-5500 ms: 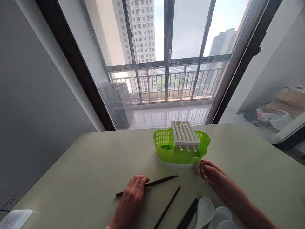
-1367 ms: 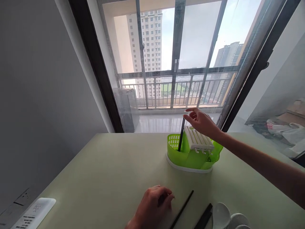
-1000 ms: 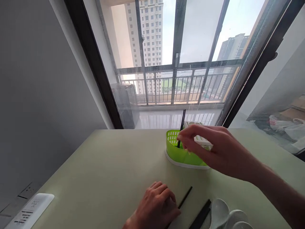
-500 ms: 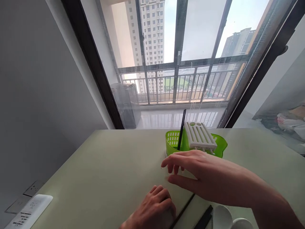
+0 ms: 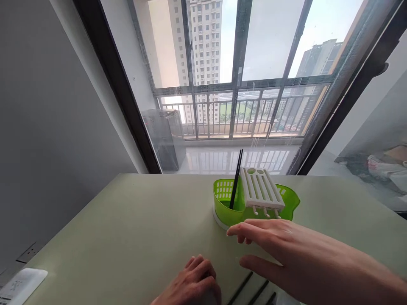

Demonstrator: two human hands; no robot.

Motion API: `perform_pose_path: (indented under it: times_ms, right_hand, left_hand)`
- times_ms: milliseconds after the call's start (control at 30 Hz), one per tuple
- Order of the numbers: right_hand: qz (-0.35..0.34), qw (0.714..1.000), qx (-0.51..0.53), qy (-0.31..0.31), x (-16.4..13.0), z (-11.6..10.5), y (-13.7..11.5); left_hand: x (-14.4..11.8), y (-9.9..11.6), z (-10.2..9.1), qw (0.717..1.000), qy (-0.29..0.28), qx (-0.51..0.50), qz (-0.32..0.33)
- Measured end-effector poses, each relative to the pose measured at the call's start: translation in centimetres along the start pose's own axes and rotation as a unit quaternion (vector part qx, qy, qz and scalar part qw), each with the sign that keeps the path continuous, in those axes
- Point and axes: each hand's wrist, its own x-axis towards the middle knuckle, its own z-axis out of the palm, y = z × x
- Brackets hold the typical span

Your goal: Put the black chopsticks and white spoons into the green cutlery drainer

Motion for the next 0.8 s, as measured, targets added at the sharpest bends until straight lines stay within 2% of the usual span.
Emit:
perform_pose_path:
  times_ms: [133, 267, 400, 500, 633, 800]
  right_hand:
    - [-0.016, 1.000, -0.024, -0.005, -0.2, -0.4, -1.2]
    - [-0.020, 0.998, -0.052, 0.006, -0.4, -0.2, -1.4]
    - [-0.017, 0.997, -0.071, 0.022, -0.3, 0.2, -1.4]
    - [-0.022, 0.997, -0.071, 0.018, -0.2, 0.6, -1.6]
    - [-0.023, 0.998, -0.059, 0.009, -0.4, 1.0, -1.8]
    - [-0.025, 0.999, -0.025, -0.011, -0.2, 1.9, -1.7]
  left_hand:
    - [-0.7, 0.2, -2.6, 0.999, 0.009, -0.020, -0.026]
    - [-1.9, -1.7, -4.1, 0.995, 0.057, 0.035, -0.076]
    - [-2.5, -4.0, -3.9, 0.975, 0.140, 0.144, -0.096]
    - [-2.5, -4.7, -3.4, 0.961, 0.179, 0.191, -0.085]
    - [-2.3, -4.7, -3.3, 0.953, 0.193, 0.219, -0.076]
    - [-2.2, -4.7, -3.3, 0.956, 0.177, 0.223, -0.076]
